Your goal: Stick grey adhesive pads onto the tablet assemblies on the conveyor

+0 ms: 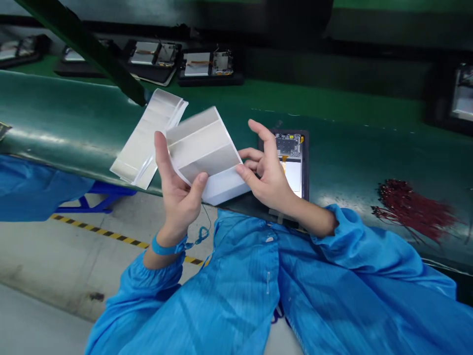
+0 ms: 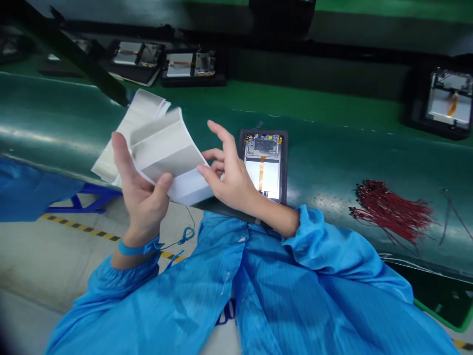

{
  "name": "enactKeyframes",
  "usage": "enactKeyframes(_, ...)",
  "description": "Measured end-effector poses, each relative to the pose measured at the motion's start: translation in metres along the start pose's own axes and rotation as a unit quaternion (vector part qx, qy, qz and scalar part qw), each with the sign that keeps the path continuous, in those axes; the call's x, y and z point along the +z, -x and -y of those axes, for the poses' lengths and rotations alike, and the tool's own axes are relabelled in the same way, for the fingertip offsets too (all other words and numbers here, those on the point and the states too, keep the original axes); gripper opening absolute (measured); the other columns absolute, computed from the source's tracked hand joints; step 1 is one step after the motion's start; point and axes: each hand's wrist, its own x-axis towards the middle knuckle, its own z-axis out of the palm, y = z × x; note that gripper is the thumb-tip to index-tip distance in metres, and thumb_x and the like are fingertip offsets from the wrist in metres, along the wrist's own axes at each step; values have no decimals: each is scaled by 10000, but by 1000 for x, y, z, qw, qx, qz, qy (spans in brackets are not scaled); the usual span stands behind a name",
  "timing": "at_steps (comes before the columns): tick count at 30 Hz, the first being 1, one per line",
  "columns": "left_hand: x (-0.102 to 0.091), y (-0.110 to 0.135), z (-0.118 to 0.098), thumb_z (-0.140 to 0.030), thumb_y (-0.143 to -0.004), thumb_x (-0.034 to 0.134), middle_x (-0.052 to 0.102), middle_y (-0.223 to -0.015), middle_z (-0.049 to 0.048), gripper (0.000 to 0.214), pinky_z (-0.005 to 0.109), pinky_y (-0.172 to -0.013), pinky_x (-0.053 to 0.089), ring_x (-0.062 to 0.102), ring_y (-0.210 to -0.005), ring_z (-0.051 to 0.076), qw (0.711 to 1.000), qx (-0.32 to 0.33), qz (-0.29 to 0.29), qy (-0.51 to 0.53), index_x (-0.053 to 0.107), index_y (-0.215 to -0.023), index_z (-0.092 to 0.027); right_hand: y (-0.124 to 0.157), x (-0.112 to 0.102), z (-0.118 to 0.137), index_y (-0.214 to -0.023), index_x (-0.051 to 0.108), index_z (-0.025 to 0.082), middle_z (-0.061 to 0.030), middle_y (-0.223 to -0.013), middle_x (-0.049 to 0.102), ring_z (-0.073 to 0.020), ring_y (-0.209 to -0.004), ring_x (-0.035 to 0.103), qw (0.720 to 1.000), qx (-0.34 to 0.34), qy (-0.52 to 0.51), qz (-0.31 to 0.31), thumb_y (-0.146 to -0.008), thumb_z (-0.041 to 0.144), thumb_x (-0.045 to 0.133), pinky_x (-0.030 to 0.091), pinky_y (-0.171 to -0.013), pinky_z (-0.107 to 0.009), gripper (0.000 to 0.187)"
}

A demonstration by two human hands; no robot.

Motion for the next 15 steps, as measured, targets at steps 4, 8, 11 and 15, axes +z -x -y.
enactKeyframes(4, -2, 1, -17, -480, -1071, 672, 29, -1875, -114, 857, 540, -1329, 488, 92, -1746, 342, 999, 6, -32, 31, 135, -1735, -559, -6, -6, 8, -1565, 475, 294, -45, -1193, 748, -161, -802, 667, 993, -40, 114, 0, -1058, 447, 634, 599, -744, -312, 552)
enactKeyframes(8, -4, 0, -25, -443, -1052, 698, 68, -1871, -124, 912, 523, -1271, 558, 340, -1683, 346, 996, 0, 2, 88, 97, -1718, -611, -9, -12, 15, -1463, 593, 270, -68, -1263, 740, -177, -860, 658, 980, -94, 174, -11, -1009, 374, 681, 610, -795, -335, 474)
enactKeyframes(11, -7, 2, -26, -474, -1038, 710, 73, -1874, -112, 938, 507, -1194, 622, 445, -1625, 352, 995, -12, 7, 94, 70, -1706, -631, -9, -13, 18, -1351, 648, 243, -34, -1086, 736, -166, -816, 622, 984, -88, 155, 20, -991, 348, 696, 584, -789, -331, 378)
enactKeyframes(15, -12, 9, -14, -506, -979, 793, 224, -1851, -49, 900, 404, -987, 695, 598, -1480, 331, 995, -47, -21, 82, 269, -1710, -543, -9, -10, 17, -1178, 709, 217, 5, -902, 659, -146, -763, 570, 995, -46, 88, 2, -968, 368, 743, 523, -720, -297, 260)
